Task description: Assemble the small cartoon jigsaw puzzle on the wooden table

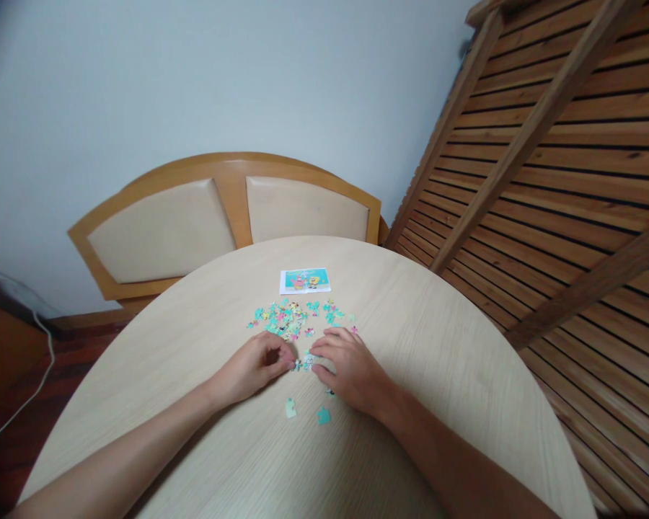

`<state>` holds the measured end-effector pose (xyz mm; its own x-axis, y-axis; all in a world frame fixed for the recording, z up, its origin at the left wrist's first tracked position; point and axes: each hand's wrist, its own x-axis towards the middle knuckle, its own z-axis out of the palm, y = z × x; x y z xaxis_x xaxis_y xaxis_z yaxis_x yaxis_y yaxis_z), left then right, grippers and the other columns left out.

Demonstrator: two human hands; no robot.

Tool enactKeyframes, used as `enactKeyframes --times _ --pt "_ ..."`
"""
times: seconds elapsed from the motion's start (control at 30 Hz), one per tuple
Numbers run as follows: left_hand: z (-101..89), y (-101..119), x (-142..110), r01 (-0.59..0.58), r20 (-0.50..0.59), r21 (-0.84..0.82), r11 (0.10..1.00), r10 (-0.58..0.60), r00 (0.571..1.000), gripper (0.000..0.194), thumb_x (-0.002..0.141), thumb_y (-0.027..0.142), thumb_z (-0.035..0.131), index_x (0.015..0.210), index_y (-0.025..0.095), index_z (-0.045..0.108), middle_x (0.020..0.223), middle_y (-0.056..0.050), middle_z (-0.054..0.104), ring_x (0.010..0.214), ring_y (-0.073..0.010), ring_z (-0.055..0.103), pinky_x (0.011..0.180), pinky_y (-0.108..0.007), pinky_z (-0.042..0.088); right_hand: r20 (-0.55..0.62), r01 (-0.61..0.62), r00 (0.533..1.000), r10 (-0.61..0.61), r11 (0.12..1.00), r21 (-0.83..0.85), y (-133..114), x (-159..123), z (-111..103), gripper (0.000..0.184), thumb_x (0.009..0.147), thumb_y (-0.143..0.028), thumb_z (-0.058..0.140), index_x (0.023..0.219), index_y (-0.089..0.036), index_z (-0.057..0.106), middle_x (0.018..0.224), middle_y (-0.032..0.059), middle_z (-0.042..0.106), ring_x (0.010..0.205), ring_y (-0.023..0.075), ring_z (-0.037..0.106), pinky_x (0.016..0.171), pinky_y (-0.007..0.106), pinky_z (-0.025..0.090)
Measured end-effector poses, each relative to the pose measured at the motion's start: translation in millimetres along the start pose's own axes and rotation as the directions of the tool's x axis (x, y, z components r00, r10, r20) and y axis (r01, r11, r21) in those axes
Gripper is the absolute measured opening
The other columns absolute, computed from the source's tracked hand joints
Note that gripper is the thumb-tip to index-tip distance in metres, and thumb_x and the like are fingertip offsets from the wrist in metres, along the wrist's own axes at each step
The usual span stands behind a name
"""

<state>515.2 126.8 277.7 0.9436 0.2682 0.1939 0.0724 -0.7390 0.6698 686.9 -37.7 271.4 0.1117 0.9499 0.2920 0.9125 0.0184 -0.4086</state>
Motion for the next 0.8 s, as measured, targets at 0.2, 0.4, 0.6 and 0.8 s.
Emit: enactKeyframes --times 0.2,0.4,0.6,0.8 --pt "-1.0 20 -6 0.145 0.035 0.096 0.985 -0.148 0.988 0.010 0.083 0.022 0.063 0.077 0.020 0.071 0.068 0.001 0.067 0.062 -0.0146 0.056 0.060 -0.025 0.038 -0.034 -0.004 0.999 0.004 1.000 0.003 -1 1 3 0.019 0.090 -0.025 0.066 0.106 -0.022 0.074 0.111 0.0049 0.075 0.118 0.0287 0.057 0.102 0.047 0.042" --pt "1.1 25 -7 0.169 0.069 0.137 0.976 -0.180 0.981 0.011 0.083 0.020 0.059 0.077 0.020 0.068 0.069 0.002 0.067 0.064 -0.0139 0.058 0.061 -0.023 0.037 -0.046 0.021 0.999 -0.021 1.000 0.002 1 1 3 0.018 0.090 -0.025 0.066 0.106 -0.021 0.074 0.110 0.0057 0.075 0.118 0.0280 0.057 0.102 0.046 0.043" --pt "0.3 26 -7 0.108 0.114 0.168 0.980 -0.129 0.985 0.014 0.083 0.016 0.058 0.074 0.020 0.068 0.072 0.001 0.069 0.072 -0.0160 0.062 0.068 -0.024 0.039 -0.042 0.040 0.998 -0.040 0.999 0.004 1 2 4 0.019 0.091 -0.025 0.065 0.107 -0.021 0.074 0.110 0.0058 0.075 0.117 0.0265 0.058 0.101 0.044 0.044" --pt "-14.4 25 -6 0.087 0.141 0.113 0.990 -0.102 0.985 0.015 0.086 0.017 0.056 0.081 0.019 0.070 0.075 0.001 0.068 0.068 -0.0132 0.058 0.064 -0.023 0.038 0.055 -0.060 0.997 0.059 0.998 0.026 0 -1 -25 0.014 0.093 -0.025 0.061 0.099 -0.021 0.073 0.103 0.0050 0.075 0.100 0.0227 0.065 0.095 0.039 0.046"
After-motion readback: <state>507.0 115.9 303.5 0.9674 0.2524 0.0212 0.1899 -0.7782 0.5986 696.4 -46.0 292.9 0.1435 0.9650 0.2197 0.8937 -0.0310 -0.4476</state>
